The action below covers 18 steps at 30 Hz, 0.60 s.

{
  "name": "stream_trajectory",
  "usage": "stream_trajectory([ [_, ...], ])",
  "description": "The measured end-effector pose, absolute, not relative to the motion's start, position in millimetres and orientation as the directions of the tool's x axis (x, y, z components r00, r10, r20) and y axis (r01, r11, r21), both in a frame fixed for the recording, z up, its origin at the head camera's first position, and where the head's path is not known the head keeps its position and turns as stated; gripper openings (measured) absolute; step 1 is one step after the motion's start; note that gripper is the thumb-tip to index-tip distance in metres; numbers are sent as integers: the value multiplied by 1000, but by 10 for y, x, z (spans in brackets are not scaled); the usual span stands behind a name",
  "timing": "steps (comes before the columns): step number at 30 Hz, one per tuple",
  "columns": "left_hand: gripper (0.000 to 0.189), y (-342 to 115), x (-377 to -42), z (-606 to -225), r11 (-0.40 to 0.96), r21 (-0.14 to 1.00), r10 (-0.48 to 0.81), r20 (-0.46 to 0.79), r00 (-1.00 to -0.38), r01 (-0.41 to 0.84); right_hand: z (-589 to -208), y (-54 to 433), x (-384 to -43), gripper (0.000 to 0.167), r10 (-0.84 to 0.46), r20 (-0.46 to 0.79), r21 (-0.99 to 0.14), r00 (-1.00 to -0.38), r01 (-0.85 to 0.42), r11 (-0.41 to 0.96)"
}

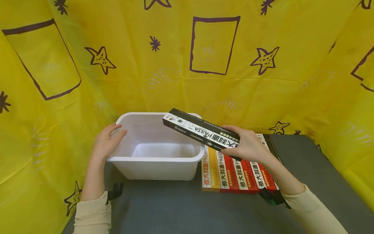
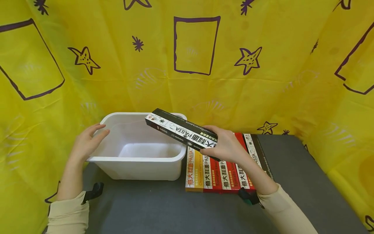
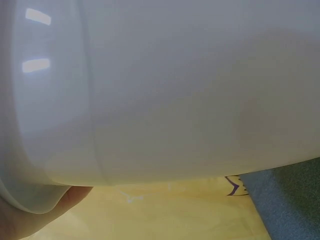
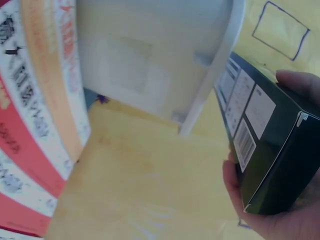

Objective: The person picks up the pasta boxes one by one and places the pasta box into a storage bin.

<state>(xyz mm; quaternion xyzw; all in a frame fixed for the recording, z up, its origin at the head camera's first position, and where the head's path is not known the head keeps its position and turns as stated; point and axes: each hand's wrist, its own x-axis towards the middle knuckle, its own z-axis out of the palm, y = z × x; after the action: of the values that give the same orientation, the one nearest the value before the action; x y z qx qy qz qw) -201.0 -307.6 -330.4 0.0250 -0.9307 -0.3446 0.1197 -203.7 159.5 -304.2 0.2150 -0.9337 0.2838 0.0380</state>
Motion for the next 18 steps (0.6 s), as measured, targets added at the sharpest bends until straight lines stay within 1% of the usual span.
stream_trajectory([
  [8, 62, -3079, -2009, -3297, 763, 646, -131, 210, -969, 37, -2837, 1319, -2189, 76, -526, 174, -464, -833, -540, 702],
  [12, 62, -3085, -2002, -3303, 763, 645, -134, 211, -968, 35, -2758, 1166, -2283, 73, -589, 166, -409, -791, -599, 689],
  [18, 62, -3078, -1990, -3288, 757, 652, -138, 204, -969, 29, -2674, 928, -2426, 73, -652, 116, -334, -749, -648, 685],
])
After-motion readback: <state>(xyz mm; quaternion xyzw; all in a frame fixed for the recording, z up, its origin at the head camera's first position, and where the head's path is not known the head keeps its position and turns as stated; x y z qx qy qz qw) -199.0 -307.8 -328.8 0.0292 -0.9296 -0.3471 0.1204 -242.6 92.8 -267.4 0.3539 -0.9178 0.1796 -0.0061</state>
